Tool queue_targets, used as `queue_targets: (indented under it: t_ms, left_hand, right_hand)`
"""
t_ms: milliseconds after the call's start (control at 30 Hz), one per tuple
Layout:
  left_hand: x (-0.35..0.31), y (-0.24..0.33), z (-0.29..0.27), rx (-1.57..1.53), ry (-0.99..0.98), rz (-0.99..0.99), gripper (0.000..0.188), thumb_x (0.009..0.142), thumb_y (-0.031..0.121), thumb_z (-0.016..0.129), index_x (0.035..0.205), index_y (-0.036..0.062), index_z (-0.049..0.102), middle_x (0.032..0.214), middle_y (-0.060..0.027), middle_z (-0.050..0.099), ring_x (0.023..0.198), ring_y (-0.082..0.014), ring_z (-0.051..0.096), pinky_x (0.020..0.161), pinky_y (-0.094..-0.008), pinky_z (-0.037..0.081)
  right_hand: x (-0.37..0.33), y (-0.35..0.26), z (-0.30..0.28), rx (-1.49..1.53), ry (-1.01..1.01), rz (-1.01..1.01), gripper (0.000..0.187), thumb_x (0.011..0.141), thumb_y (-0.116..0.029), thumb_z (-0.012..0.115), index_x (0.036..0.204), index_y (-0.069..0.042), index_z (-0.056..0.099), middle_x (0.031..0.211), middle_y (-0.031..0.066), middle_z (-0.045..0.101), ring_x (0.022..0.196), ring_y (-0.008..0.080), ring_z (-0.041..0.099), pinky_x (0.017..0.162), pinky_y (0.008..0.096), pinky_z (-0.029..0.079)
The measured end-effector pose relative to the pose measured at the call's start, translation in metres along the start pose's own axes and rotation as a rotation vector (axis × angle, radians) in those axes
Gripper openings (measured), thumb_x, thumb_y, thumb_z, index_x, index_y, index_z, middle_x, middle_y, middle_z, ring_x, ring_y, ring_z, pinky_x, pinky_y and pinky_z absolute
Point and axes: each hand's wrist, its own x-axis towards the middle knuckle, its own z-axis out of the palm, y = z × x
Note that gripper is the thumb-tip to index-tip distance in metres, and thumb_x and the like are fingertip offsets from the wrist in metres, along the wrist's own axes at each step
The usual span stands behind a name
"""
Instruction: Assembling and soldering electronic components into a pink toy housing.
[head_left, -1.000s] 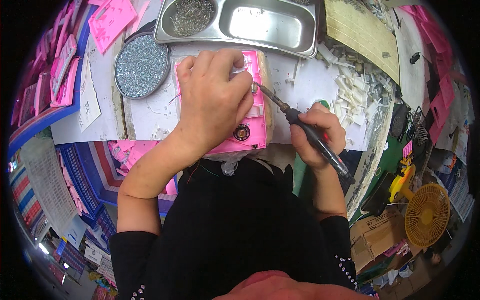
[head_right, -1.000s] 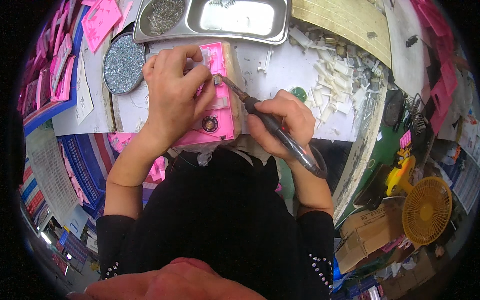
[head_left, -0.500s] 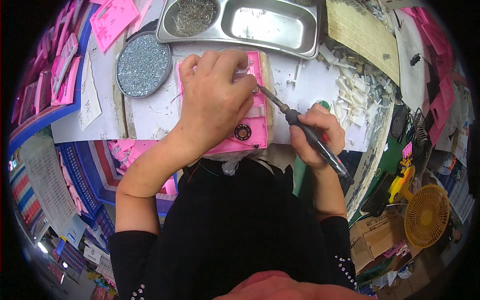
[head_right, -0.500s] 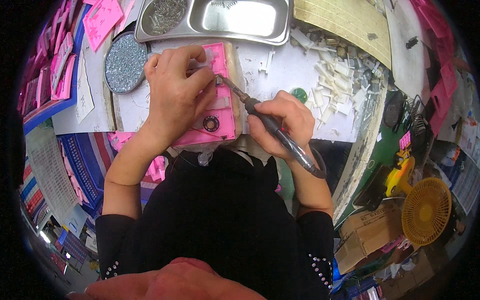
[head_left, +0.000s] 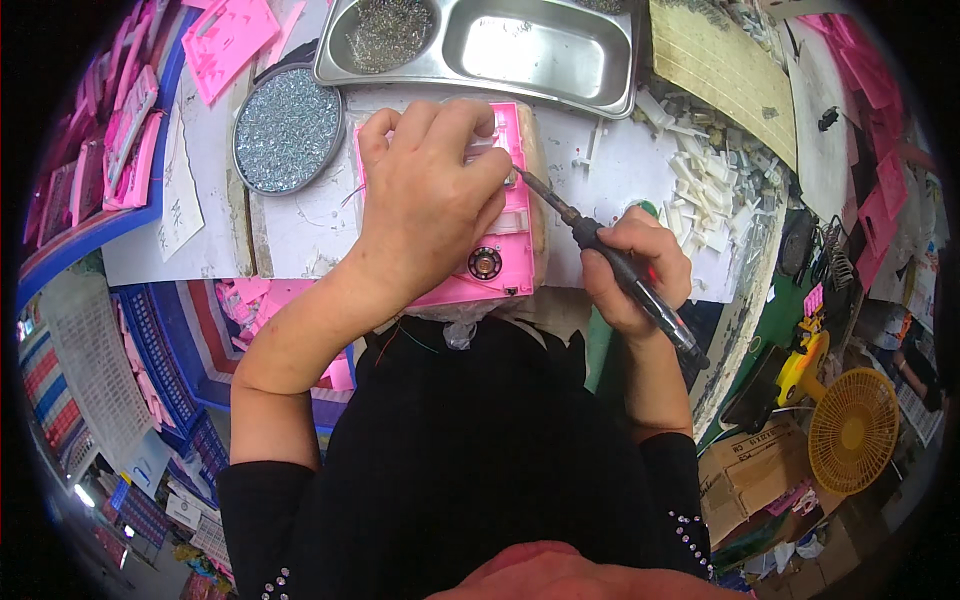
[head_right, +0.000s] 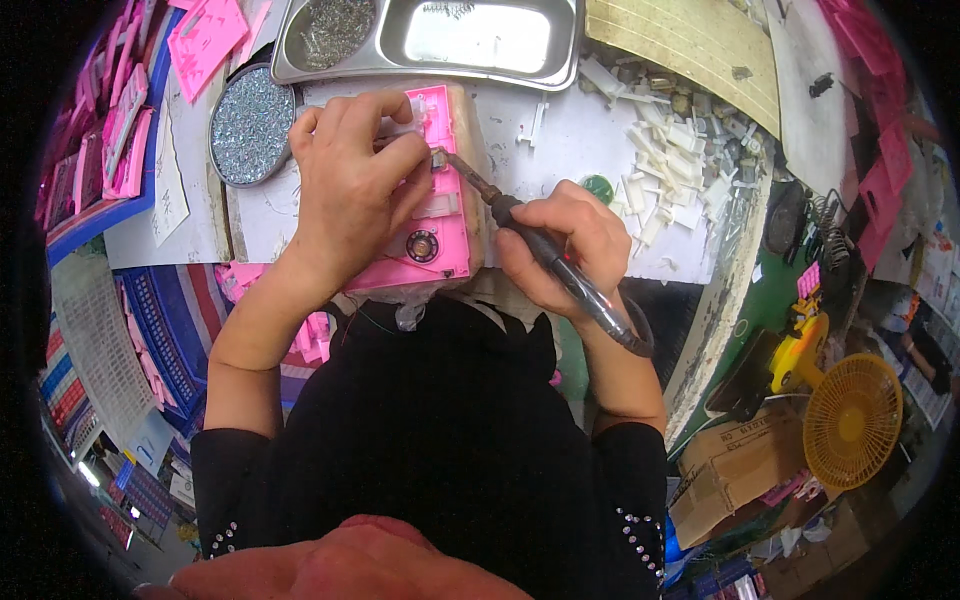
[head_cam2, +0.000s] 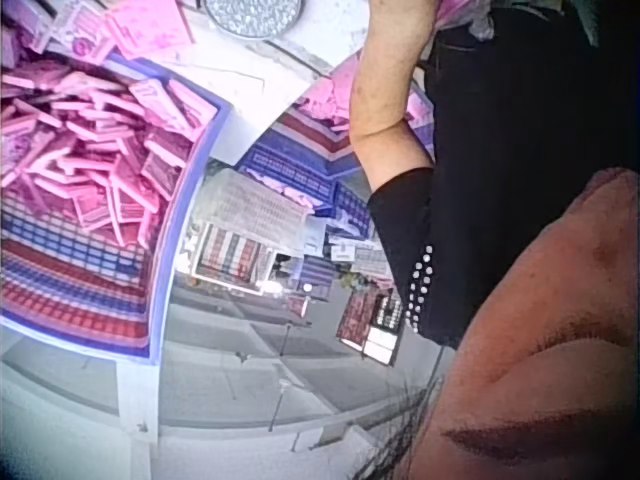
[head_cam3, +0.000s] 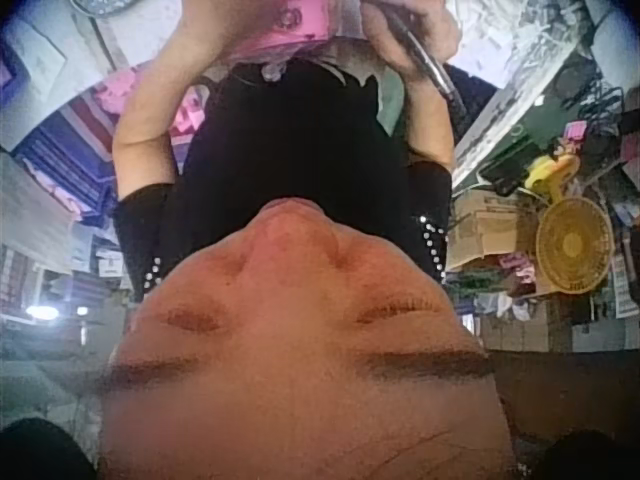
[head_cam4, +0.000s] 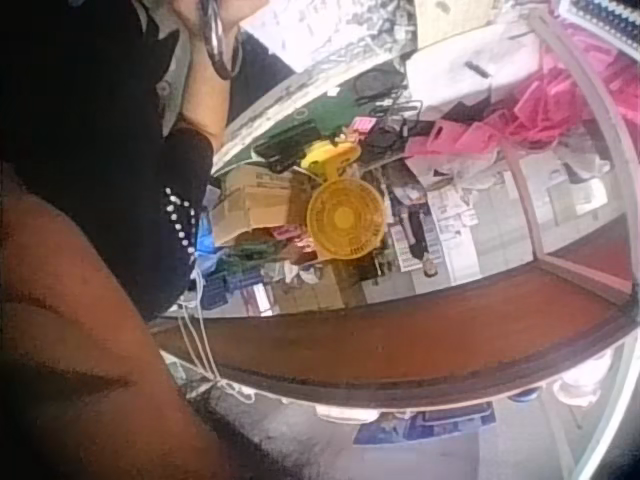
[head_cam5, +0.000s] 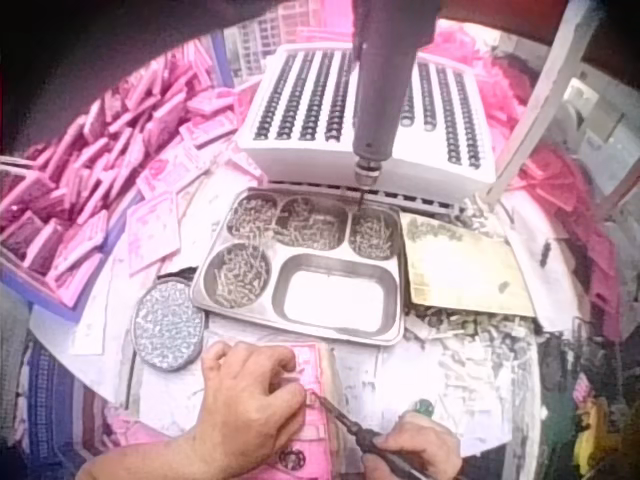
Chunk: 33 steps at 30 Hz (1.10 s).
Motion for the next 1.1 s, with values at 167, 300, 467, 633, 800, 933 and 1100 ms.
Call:
queue_targets:
  t_ms: [167,300,467,633,800,933,1100]
  left_hand:
    - [0.000,0.000,0.000,0.002,-0.003,0.001,0.014,0.072,0.017,0.077,0.082,0.0151,0.067,0.109,-0.0020,0.061,0.101,-0.0229,0.055,0.089,-0.0453,0.033]
    - [-0.001,0.000,0.001,0.002,-0.004,0.005,0.014,0.072,0.017,0.077,0.081,0.0148,0.067,0.109,-0.0021,0.061,0.101,-0.0229,0.055,0.089,-0.0452,0.032]
    - [0.000,0.000,0.000,0.002,0.003,0.012,0.014,0.072,0.017,0.077,0.081,0.0146,0.067,0.109,-0.0024,0.061,0.099,-0.0229,0.055,0.089,-0.0448,0.032]
    - [0.000,0.000,0.001,0.009,0.011,0.017,0.014,0.072,0.018,0.077,0.081,0.0149,0.066,0.108,-0.0025,0.062,0.098,-0.0228,0.055,0.089,-0.0448,0.032]
    - [0.000,0.000,0.001,0.022,0.004,0.019,0.014,0.072,0.018,0.077,0.081,0.0151,0.066,0.108,-0.0023,0.061,0.099,-0.0226,0.055,0.089,-0.0448,0.033]
    - [0.000,0.001,0.001,0.032,0.018,0.025,0.013,0.072,0.017,0.076,0.079,0.0154,0.066,0.109,-0.0020,0.061,0.099,-0.0226,0.055,0.089,-0.0454,0.033]
    - [-0.002,-0.007,-0.012,-0.044,-0.020,0.041,0.033,0.074,0.023,0.082,0.102,0.0129,0.068,0.116,-0.0067,0.062,0.106,-0.0273,0.058,0.094,-0.0461,0.038]
  right_hand:
    - [0.005,0.003,0.004,-0.034,0.044,-0.033,0.025,0.076,-0.002,0.080,0.097,-0.003,0.065,0.064,0.0054,0.057,0.052,0.0168,0.050,0.048,0.0287,0.036]
    - [0.002,0.004,0.002,-0.051,0.055,-0.027,0.024,0.077,-0.004,0.080,0.097,-0.003,0.066,0.064,0.0053,0.057,0.052,0.0165,0.050,0.049,0.0286,0.036]
    - [-0.003,-0.001,-0.006,-0.035,0.033,0.010,0.026,0.083,-0.001,0.076,0.102,0.004,0.059,0.073,0.0080,0.056,0.063,0.0147,0.048,0.057,0.0288,0.034]
    - [-0.003,-0.001,-0.008,-0.017,0.049,-0.005,0.027,0.082,-0.001,0.076,0.103,0.004,0.060,0.074,0.0082,0.056,0.064,0.0147,0.047,0.058,0.0288,0.034]
    - [-0.003,-0.001,-0.009,-0.020,0.043,-0.016,0.028,0.082,-0.001,0.076,0.104,0.005,0.060,0.076,0.0087,0.057,0.065,0.0148,0.048,0.059,0.0285,0.035]
    - [-0.001,-0.001,-0.007,-0.011,0.131,-0.007,0.025,0.078,-0.002,0.079,0.098,-0.001,0.065,0.067,0.0050,0.058,0.056,0.0138,0.048,0.052,0.0269,0.036]
    - [-0.005,0.001,-0.011,-0.005,0.120,-0.001,0.026,0.079,-0.001,0.079,0.100,-0.001,0.064,0.068,0.0045,0.057,0.057,0.0134,0.048,0.053,0.0262,0.035]
